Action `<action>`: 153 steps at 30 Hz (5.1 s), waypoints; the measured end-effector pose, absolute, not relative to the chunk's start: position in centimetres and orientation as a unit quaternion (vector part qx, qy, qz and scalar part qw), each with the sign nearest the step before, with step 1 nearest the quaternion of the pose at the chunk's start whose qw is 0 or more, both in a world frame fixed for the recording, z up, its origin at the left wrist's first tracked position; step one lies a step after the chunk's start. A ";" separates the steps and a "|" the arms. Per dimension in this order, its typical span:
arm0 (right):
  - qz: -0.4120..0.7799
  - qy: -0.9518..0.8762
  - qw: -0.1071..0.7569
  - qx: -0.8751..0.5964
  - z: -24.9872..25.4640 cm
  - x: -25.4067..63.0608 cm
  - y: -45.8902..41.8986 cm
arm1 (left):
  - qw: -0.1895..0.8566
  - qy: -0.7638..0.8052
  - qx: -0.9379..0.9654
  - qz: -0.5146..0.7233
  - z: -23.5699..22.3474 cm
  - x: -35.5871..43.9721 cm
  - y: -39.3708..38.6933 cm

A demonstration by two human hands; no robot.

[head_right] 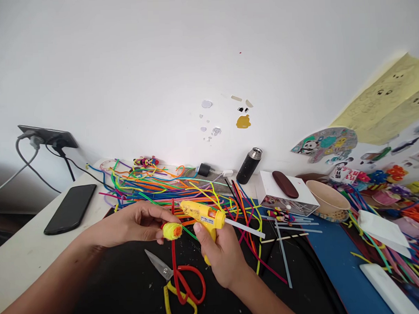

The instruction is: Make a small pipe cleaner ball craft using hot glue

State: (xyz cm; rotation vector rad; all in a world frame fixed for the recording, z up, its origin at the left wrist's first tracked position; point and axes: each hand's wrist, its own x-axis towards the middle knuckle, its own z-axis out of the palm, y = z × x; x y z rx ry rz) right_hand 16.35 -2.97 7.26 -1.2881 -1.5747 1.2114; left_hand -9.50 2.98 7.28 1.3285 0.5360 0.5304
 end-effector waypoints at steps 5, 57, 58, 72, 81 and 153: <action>0.481 -0.616 0.372 -0.500 7.3 16.3 -3.1 | 0.728 0.237 0.596 0.244 7.3 -9.5 3.1; 0.430 -0.644 0.359 -0.521 6.9 17.0 -3.3 | 0.725 0.243 0.598 0.242 7.1 -9.8 3.2; 0.430 -0.643 0.360 -0.522 6.9 17.0 -3.3 | 0.724 0.242 0.599 0.241 7.1 -9.8 3.2; 0.438 -0.648 0.373 -0.498 7.6 16.5 -3.2 | 0.719 0.250 0.610 0.222 7.2 -9.4 2.7; 0.448 -0.638 0.366 -0.508 6.8 16.8 -3.2 | 0.716 0.250 0.609 0.231 7.5 -9.3 2.6; 0.397 -0.747 0.270 -0.460 -1.3 12.9 -1.0 | 0.692 0.296 0.408 0.517 7.9 -12.4 5.0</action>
